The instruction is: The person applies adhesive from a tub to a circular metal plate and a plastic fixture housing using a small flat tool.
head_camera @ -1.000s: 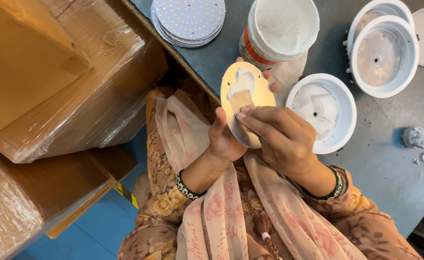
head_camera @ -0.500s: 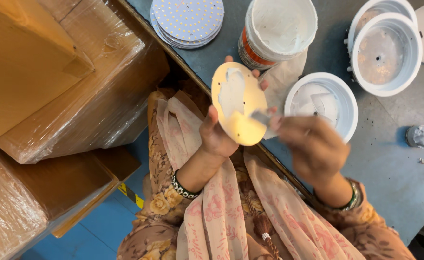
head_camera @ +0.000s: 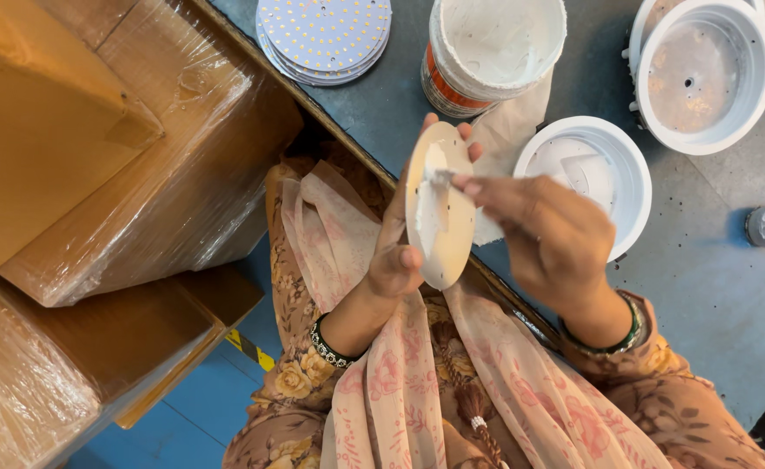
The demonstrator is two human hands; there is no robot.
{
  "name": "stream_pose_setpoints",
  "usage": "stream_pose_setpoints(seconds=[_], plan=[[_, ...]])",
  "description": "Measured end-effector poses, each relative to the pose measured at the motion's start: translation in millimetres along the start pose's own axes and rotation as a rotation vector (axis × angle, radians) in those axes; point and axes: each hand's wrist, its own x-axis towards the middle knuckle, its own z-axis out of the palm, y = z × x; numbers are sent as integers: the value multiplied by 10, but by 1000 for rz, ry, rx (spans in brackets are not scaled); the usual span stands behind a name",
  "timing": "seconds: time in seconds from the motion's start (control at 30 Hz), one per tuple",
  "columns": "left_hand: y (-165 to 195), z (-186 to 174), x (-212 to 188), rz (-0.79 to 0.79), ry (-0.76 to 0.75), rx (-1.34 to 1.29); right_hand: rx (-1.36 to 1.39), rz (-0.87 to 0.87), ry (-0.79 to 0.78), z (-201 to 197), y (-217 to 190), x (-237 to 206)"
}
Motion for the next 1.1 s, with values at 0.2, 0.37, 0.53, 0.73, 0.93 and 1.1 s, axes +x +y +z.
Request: stream_pose_setpoints(seconds=[0.2, 0.37, 0.53, 0.73, 0.93, 1.1], plan=[[60, -18, -4, 40, -11, 133, 37, 212, 79, -33, 55, -89], [97, -54, -84, 113, -82, 380, 135, 320, 119, -54, 122, -59], [70, -123, -126, 206, -136, 593, 157, 372, 101, -11, 81, -19], [42, -205, -124, 236, -121, 729, 124, 428, 80, 41, 1, 23], [7, -247, -153, 219, -90, 683, 197, 395, 63, 62, -66, 37], [-16, -274, -158, 222, -78, 643, 136, 310, 48, 82, -89, 30]])
